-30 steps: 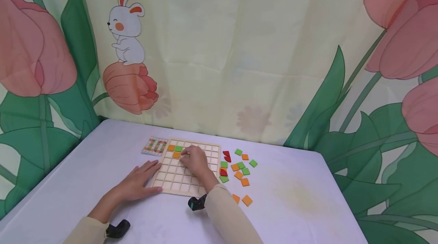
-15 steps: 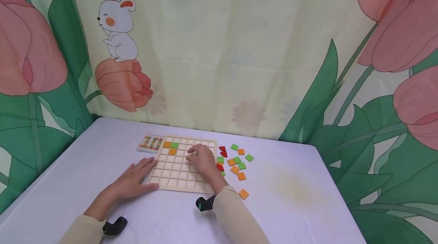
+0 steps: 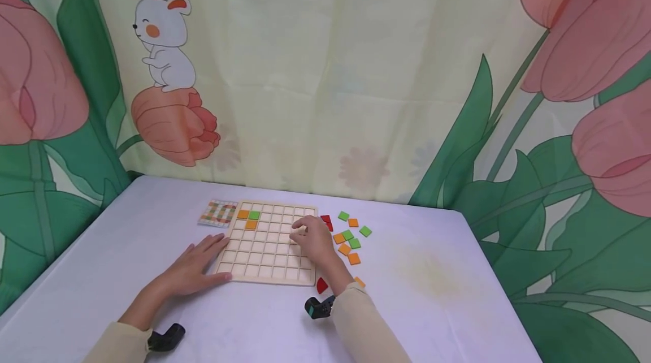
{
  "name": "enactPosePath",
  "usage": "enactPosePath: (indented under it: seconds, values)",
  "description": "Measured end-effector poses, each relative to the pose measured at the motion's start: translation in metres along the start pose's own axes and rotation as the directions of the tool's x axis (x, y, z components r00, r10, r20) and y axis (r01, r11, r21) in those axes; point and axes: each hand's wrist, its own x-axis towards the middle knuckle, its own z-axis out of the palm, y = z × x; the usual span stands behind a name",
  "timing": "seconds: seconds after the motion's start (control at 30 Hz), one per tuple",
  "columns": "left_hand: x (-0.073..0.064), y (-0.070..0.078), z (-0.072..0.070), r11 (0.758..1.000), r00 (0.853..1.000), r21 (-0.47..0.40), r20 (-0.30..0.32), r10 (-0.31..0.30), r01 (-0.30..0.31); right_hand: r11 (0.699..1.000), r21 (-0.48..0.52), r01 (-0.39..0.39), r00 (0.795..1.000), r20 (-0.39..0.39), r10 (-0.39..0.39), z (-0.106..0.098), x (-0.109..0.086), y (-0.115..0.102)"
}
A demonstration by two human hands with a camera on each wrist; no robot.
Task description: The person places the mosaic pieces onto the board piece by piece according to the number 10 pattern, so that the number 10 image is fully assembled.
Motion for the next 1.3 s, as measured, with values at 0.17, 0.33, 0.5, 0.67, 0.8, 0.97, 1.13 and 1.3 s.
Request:
enactPosePath:
  seconds: [0.17, 0.33, 0.5, 0.67, 0.8, 0.97, 1.13, 1.3]
  values:
    - [0.0, 0.0, -0.001, 1.0, 1.0, 0.005, 0.0, -0.002, 0.002, 1.0, -0.002, -0.026, 0.999, -0.025, 0.026, -0.008, -0.006, 0.006]
    - [0.0, -0.001, -0.002, 1.0, 1.0, 0.003, 0.008, -0.012, 0.012, 0.997, -0.034, -0.064, 0.997, -0.047, 0.062, -0.015, -0.013, 0.011]
    - [0.0, -0.002, -0.003, 1.0, 1.0, 0.001, 0.012, -0.007, 0.007, 0.992, -0.009, -0.129, 0.99, -0.05, 0.128, -0.022, -0.021, 0.017]
    - [-0.002, -0.002, -0.004, 1.0, 1.0, -0.006, 0.006, -0.002, 0.002, 0.989, -0.003, -0.148, 0.987, -0.066, 0.148, -0.027, -0.028, 0.024]
    - [-0.002, -0.002, -0.003, 1.0, 1.0, -0.009, 0.002, 0.005, -0.005, 0.986, -0.018, -0.166, 0.984, -0.069, 0.164, -0.03, -0.035, 0.031]
    - [-0.001, -0.001, 0.002, 1.0, 1.0, -0.024, 0.008, 0.008, -0.007, 0.983, -0.023, -0.185, 0.981, -0.073, 0.182, -0.036, -0.045, 0.038]
    - [-0.001, -0.001, 0.003, 1.0, 1.0, -0.016, 0.012, -0.003, 0.003, 0.985, -0.076, -0.154, 0.987, -0.059, 0.15, -0.037, -0.051, 0.039]
    - [-0.001, -0.003, 0.001, 1.0, 1.0, 0.001, 0.006, -0.004, 0.004, 0.979, -0.134, -0.155, 0.987, -0.072, 0.147, -0.035, -0.054, 0.036]
